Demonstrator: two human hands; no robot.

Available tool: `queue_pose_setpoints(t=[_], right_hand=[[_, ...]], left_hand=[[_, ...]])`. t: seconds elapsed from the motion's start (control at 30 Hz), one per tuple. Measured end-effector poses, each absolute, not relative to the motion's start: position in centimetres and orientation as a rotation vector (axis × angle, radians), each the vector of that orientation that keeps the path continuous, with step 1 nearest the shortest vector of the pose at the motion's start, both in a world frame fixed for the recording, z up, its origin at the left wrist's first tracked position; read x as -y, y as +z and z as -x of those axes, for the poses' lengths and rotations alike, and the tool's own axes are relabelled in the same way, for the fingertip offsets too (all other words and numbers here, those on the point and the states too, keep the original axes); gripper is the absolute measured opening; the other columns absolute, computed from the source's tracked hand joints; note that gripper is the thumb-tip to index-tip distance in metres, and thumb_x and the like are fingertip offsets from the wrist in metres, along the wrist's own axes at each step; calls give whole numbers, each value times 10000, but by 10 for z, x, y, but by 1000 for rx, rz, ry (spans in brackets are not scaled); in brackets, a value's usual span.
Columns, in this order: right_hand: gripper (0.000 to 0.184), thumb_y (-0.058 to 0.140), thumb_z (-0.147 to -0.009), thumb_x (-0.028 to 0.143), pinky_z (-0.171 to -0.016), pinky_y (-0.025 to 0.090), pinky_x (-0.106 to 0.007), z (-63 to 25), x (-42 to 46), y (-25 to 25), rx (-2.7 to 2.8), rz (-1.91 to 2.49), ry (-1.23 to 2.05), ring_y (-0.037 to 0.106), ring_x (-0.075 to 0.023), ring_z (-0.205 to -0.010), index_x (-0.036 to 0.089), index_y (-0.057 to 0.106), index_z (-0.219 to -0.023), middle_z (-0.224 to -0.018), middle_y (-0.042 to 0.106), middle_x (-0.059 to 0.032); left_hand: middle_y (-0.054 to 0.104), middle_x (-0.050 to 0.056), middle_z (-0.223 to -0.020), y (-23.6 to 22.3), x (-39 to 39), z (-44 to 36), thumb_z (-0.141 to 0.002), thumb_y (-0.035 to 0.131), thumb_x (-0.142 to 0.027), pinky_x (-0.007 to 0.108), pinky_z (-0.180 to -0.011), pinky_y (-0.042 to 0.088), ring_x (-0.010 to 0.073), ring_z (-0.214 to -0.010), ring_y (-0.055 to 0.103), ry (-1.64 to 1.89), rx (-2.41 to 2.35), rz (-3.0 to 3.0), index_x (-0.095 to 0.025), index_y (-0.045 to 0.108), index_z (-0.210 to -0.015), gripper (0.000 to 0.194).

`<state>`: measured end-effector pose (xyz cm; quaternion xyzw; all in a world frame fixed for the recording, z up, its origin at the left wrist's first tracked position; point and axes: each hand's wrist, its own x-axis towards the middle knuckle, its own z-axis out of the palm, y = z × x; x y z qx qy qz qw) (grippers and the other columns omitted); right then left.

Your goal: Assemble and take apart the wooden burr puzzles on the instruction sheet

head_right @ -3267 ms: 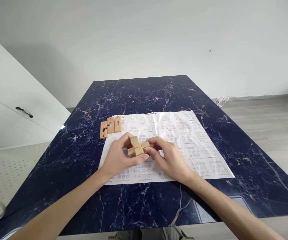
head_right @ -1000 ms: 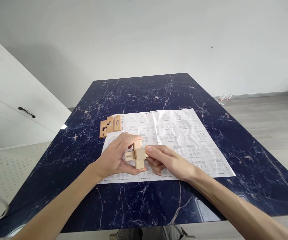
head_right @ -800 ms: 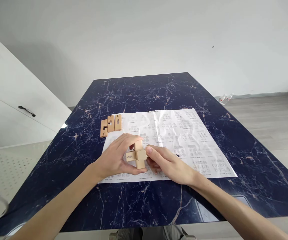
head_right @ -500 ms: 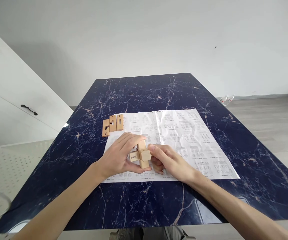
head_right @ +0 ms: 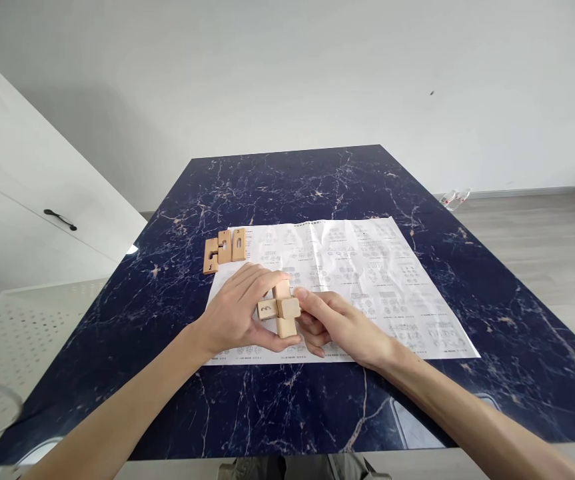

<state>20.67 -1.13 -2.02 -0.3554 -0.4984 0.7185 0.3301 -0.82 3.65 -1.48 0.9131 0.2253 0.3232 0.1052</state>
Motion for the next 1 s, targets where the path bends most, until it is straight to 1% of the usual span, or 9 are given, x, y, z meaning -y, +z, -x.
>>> queue_pose_setpoints(t=[0.07,0.17,0.27,0.33,0.43,0.57,0.73,0.9,1.0], right_hand=[[596,506,-1001,737,-518,417,-278,-206,11,-19,1366,951,1838,251,-99,-530,236,408,-693,-633,291,70],[581,455,-1010,757,-594,479,-304,-206,12,-19,1471,1008,1770,393,-129,-586,224,479,-778,-686,397,33],[572,377,-1057,723,-623,478,-305,-207,14,-19,1579,1032,1647,471,-148,-627,216,504,-823,-719,477,5],[555,343,-1092,668,-640,468,-306,-207,16,-19,1682,1046,1484,485,-155,-647,215,507,-817,-732,519,-8],[522,353,-1108,622,-669,468,-320,-207,17,-18,1837,1083,1203,524,-172,-684,215,514,-825,-764,577,-27],[479,374,-1106,601,-584,429,-314,-208,19,-17,1953,1135,970,537,-181,-633,220,525,-859,-744,604,-33],[432,384,-1114,568,-576,443,-317,-209,20,-17,1998,1164,870,598,-194,-637,223,541,-907,-796,679,-55],[413,372,-1122,544,-550,427,-305,-209,20,-17,2011,1180,838,556,-176,-586,229,532,-908,-732,638,-28],[382,374,-1129,510,-563,430,-308,-212,19,-19,2048,1153,793,553,-173,-593,227,525,-922,-749,636,-29]], left_hand=[[704,58,-950,-14,-36,7,-827,766,-641,404,-808,521,249,-829,663,1003,-699,-2655,-222,531,-1179,596],[665,18,-836,-12,-34,5,-813,744,-681,387,-779,519,212,-737,623,1017,-776,-2550,-227,554,-1069,555],[666,11,-828,-10,-30,1,-794,729,-692,371,-764,521,201,-737,614,998,-873,-2398,-234,561,-999,529],[652,-1,-798,-8,-26,-2,-802,732,-641,337,-710,506,188,-721,597,998,-919,-2262,-232,562,-957,470],[624,-23,-746,-5,-20,-5,-869,702,-545,286,-645,468,154,-671,570,935,-964,-2036,-220,572,-902,352],[630,-25,-742,-1,-14,-7,-923,660,-543,260,-619,434,128,-636,542,866,-959,-1855,-202,594,-859,353],[575,-20,-726,-1,-14,-9,-949,607,-606,263,-601,387,129,-641,488,833,-949,-1772,-191,596,-853,426],[540,-31,-702,1,-14,-9,-977,584,-606,276,-604,351,125,-635,455,785,-944,-1708,-191,581,-833,439],[527,-30,-699,2,-13,-10,-986,576,-599,285,-607,337,131,-637,450,763,-940,-1673,-193,577,-825,437]])
